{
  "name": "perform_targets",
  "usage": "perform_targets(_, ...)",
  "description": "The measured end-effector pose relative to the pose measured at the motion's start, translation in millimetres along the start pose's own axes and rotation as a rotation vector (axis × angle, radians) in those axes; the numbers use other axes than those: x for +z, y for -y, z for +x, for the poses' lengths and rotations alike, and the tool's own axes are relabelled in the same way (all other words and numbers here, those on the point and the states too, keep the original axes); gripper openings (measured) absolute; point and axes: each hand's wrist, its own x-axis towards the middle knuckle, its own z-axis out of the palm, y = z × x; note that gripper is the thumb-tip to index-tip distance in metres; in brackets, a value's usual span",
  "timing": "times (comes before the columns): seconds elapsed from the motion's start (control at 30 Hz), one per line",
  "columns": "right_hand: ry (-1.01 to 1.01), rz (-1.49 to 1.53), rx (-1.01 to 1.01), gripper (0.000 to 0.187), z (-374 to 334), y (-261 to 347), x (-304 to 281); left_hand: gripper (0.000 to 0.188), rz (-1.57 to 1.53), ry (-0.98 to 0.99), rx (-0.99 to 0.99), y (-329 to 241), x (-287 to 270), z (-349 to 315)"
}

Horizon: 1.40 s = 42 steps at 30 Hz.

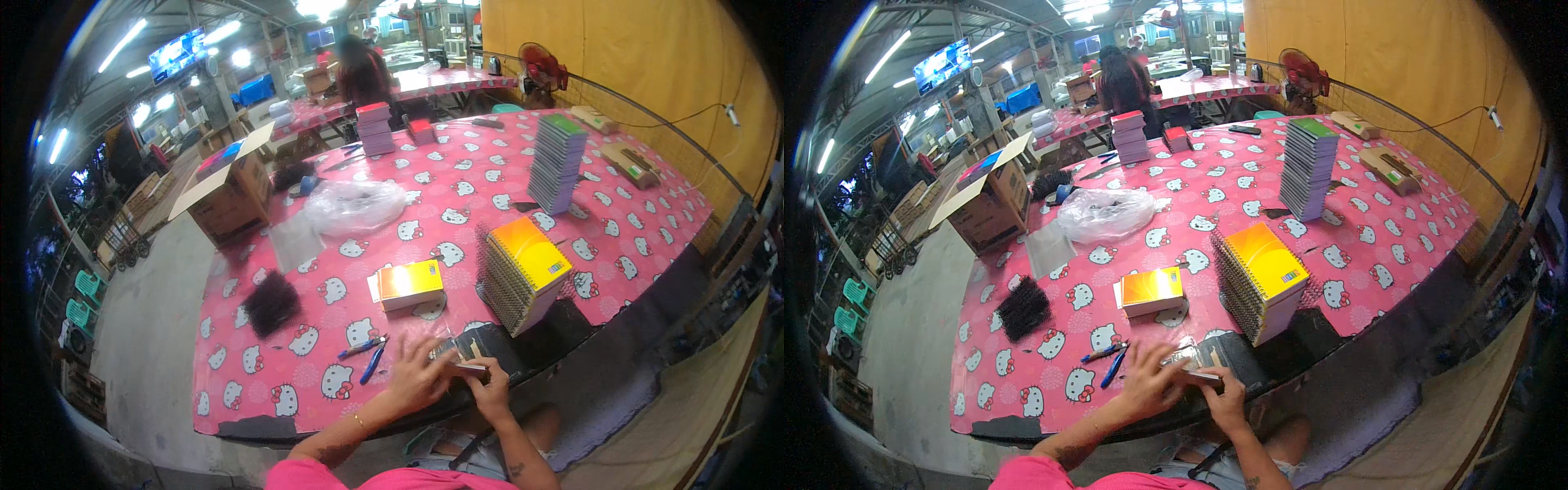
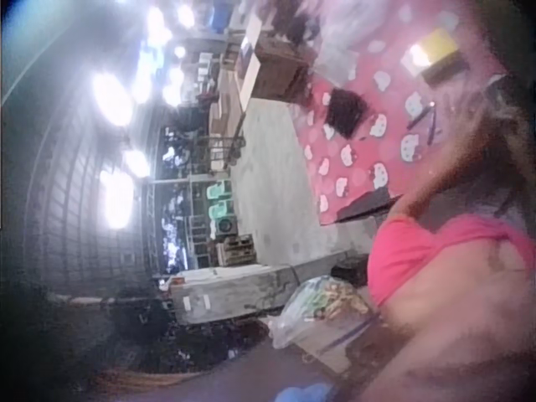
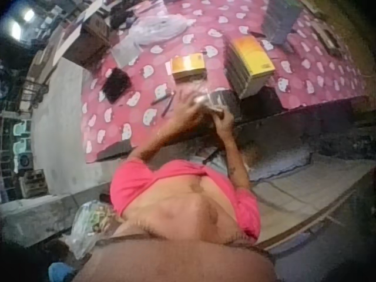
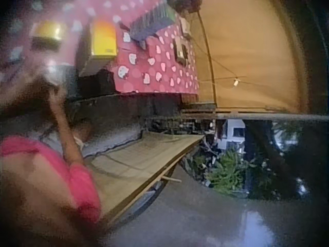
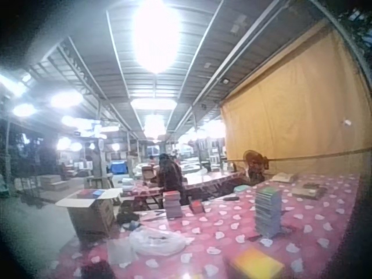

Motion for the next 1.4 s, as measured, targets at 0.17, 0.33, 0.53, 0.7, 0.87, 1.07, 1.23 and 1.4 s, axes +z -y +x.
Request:
perform_targets(0.17,0.041,0.056,-0.139,0.032,19,15,2,0.05,-0.415,-0.029,-0.413,11,11,-26)
perform_targets(0.33,0.053,0.264,0.077,0.029,23,21,10,0.052,-0.445,-0.019,-0.469,6,28,-29)
perform_targets(0.53,0.105,0.086,0.098,0.02,17,11,5,0.046,-0.118,-0.138,-0.766,115,-25,-66)
perform_targets(0.7,0.128,0.16,0.087,0.019,20,5,8,0.033,0.537,-0.203,-0.867,215,-82,-149)
perform_targets(0.87,0.225,0.108,0.093,0.019,30,8,5,0.02,0.579,-0.033,-0.973,220,-79,-156)
perform_targets(1.07,0.282,-0.033,0.021,0.021,25,13,0,0.021,0.621,-0.3,-0.848,220,-68,-141)
perform_targets(1.23,0.244,0.14,0.068,0.026,23,24,6,0.025,0.69,-0.248,-0.568,223,-72,-154)
perform_targets(1.4,0.203,0.119,0.051,0.027,23,19,1,0.025,0.237,-0.488,-0.787,149,-73,-81)
